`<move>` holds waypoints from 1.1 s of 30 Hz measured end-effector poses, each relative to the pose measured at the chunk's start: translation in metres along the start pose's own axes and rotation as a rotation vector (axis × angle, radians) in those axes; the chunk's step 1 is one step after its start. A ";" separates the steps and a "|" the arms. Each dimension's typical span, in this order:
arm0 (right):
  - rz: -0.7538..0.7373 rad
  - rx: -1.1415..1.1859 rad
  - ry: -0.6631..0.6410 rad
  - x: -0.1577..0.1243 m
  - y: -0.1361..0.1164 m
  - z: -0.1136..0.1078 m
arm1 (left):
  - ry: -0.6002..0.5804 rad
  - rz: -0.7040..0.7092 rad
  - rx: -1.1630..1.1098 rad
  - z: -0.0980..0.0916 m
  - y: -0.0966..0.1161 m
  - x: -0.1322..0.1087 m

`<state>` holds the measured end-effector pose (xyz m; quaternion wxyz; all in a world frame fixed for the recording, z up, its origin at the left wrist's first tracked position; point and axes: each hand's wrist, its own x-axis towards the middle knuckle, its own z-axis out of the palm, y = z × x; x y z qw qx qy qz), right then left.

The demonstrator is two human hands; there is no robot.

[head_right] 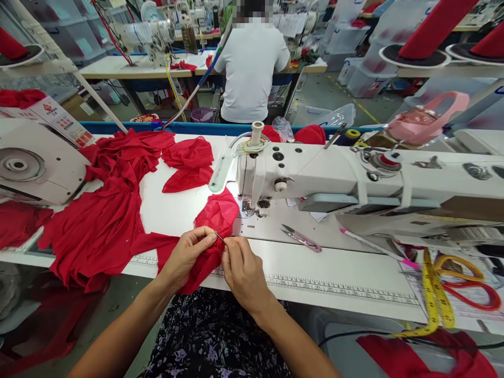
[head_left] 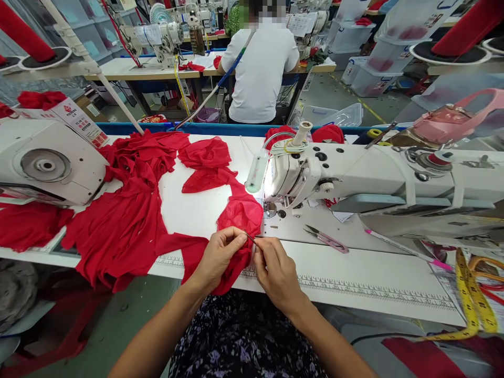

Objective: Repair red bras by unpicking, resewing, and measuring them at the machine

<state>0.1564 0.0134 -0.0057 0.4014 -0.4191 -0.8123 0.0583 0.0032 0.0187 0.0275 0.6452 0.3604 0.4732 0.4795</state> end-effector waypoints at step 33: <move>0.244 0.435 -0.058 0.030 -0.001 -0.018 | 0.078 0.007 -0.019 -0.016 -0.005 -0.012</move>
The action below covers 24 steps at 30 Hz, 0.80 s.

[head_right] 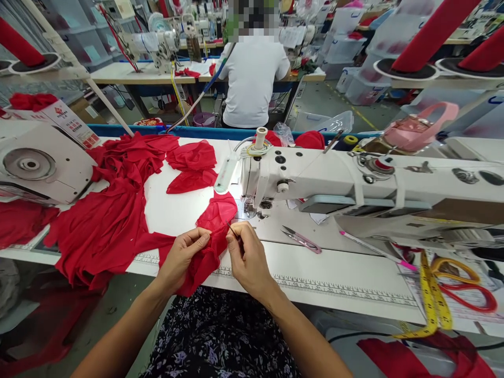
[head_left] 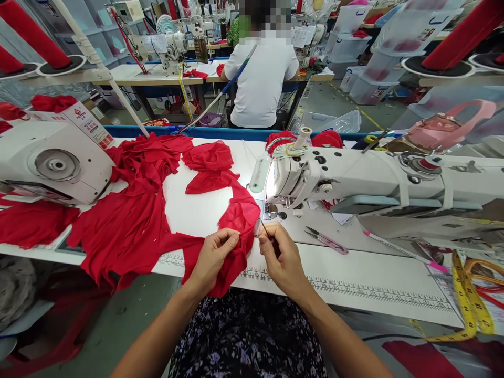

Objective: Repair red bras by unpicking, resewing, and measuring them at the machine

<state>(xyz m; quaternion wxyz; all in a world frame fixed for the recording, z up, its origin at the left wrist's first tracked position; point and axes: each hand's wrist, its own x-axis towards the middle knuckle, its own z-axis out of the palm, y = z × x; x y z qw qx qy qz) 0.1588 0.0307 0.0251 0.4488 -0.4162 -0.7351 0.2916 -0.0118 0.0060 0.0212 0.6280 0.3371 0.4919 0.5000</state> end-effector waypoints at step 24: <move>-0.458 -0.330 -0.057 0.000 0.005 0.001 | -0.050 0.169 0.336 0.005 0.004 0.006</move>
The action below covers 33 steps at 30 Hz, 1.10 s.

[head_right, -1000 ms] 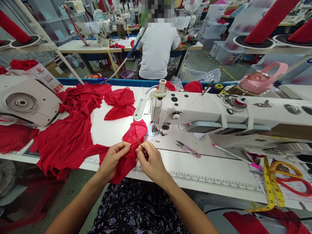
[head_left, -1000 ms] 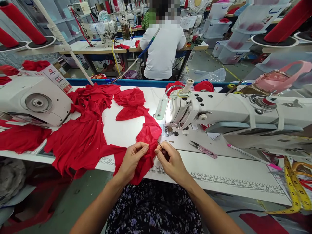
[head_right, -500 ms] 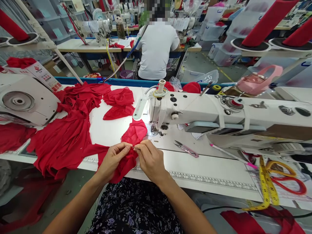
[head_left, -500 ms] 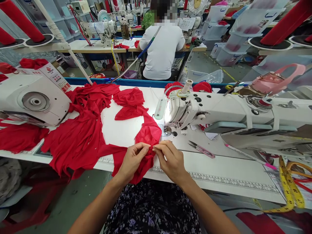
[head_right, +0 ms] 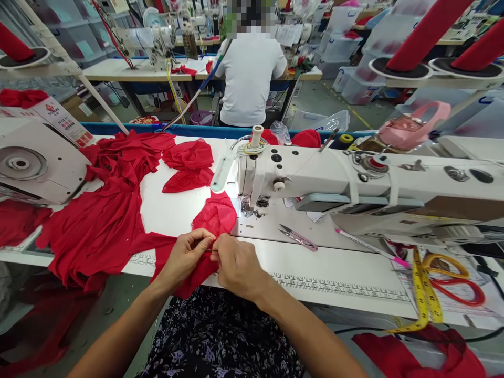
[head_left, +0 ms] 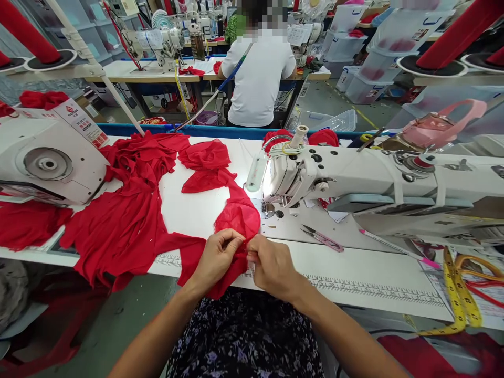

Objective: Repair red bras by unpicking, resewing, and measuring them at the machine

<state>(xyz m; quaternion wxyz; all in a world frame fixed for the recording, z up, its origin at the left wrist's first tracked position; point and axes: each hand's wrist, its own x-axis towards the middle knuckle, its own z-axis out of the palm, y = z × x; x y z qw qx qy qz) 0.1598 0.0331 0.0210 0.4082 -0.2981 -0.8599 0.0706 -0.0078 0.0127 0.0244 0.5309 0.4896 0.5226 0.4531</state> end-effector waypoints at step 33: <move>0.770 0.805 -0.282 0.017 0.043 0.008 | -0.079 -0.375 -0.367 -0.018 -0.007 0.015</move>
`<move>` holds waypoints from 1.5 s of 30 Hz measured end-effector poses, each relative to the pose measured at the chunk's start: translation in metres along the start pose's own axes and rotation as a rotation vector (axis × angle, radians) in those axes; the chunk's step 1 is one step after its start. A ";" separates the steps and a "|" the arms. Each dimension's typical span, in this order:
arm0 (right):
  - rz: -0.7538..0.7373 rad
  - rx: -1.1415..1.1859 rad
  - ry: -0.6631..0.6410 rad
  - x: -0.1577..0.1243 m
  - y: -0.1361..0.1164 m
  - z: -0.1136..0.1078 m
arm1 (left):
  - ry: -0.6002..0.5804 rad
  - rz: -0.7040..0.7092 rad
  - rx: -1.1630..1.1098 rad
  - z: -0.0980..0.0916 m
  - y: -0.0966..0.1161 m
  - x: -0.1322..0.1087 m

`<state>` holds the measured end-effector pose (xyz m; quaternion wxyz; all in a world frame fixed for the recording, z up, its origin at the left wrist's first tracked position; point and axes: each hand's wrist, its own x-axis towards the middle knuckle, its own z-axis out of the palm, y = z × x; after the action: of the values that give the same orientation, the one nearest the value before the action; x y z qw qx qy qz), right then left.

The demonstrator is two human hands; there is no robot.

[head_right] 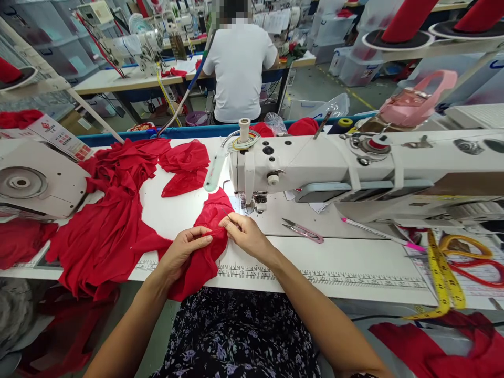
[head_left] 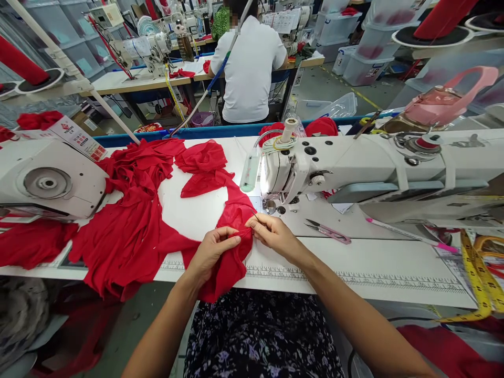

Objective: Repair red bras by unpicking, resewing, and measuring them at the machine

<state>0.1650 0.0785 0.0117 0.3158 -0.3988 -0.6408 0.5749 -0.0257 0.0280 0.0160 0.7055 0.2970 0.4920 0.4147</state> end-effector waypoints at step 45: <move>-0.301 -0.789 0.103 -0.068 -0.002 0.117 | 0.339 0.022 -0.593 -0.005 -0.007 -0.007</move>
<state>0.0969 -0.0377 0.0010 0.2510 -0.4194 -0.8462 0.2123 -0.0298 0.0192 0.0117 0.6646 0.0112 0.4572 0.5909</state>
